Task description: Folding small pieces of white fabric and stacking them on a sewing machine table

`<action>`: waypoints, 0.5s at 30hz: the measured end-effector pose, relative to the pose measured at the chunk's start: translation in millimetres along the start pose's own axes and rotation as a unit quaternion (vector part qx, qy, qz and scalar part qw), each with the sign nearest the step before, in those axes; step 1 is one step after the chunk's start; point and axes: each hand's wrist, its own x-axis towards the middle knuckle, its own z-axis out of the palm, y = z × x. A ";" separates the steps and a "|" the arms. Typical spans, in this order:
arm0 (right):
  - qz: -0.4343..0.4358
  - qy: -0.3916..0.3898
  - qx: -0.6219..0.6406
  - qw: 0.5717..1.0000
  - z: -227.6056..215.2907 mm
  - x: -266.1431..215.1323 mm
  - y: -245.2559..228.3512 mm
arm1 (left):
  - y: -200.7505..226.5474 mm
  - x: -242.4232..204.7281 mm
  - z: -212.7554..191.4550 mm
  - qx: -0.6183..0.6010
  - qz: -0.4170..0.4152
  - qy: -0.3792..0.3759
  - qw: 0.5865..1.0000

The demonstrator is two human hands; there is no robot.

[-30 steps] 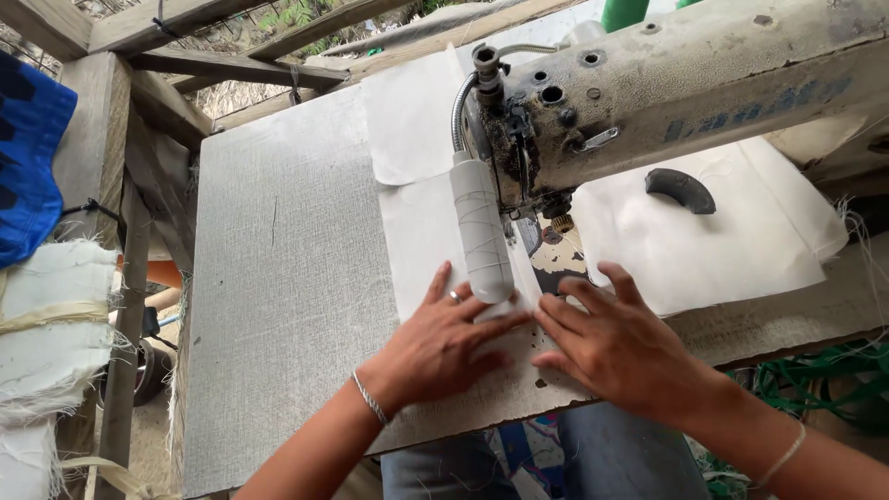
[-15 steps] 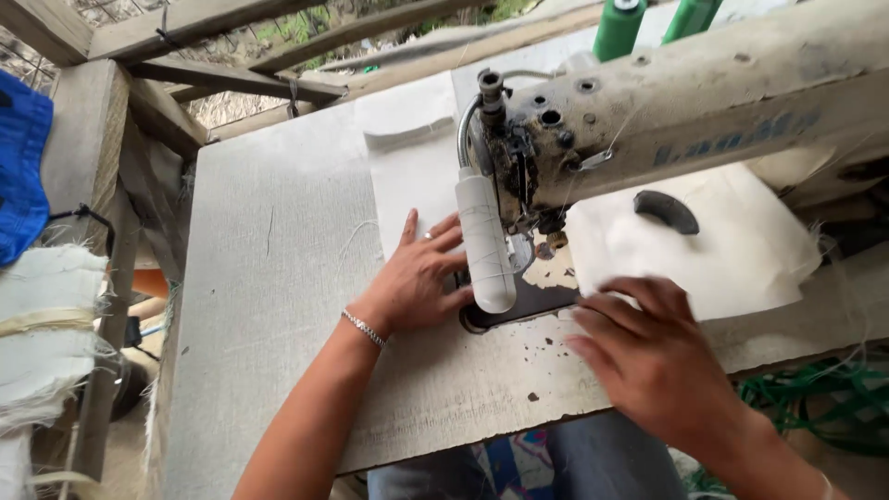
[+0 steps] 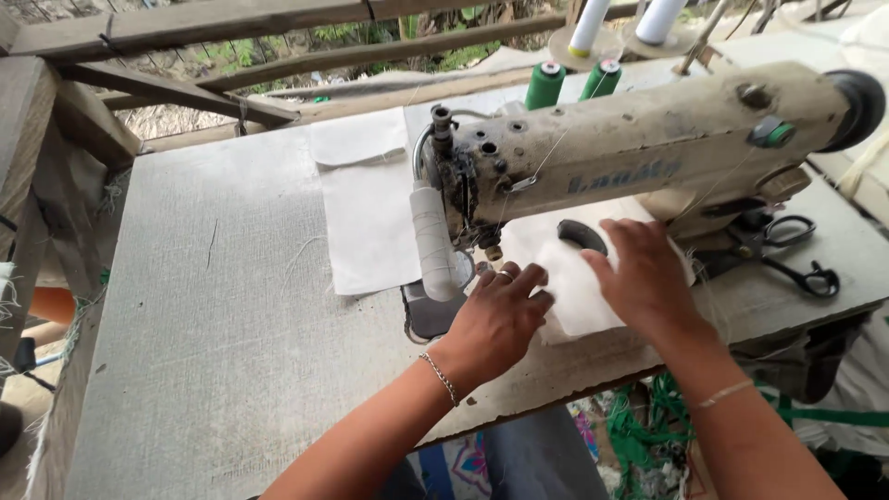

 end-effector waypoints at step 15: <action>0.024 -0.182 -0.076 0.980 21.0 18.7 -18.2 | 41.2 -48.8 -33.0 -0.084 0.005 -0.038 0.996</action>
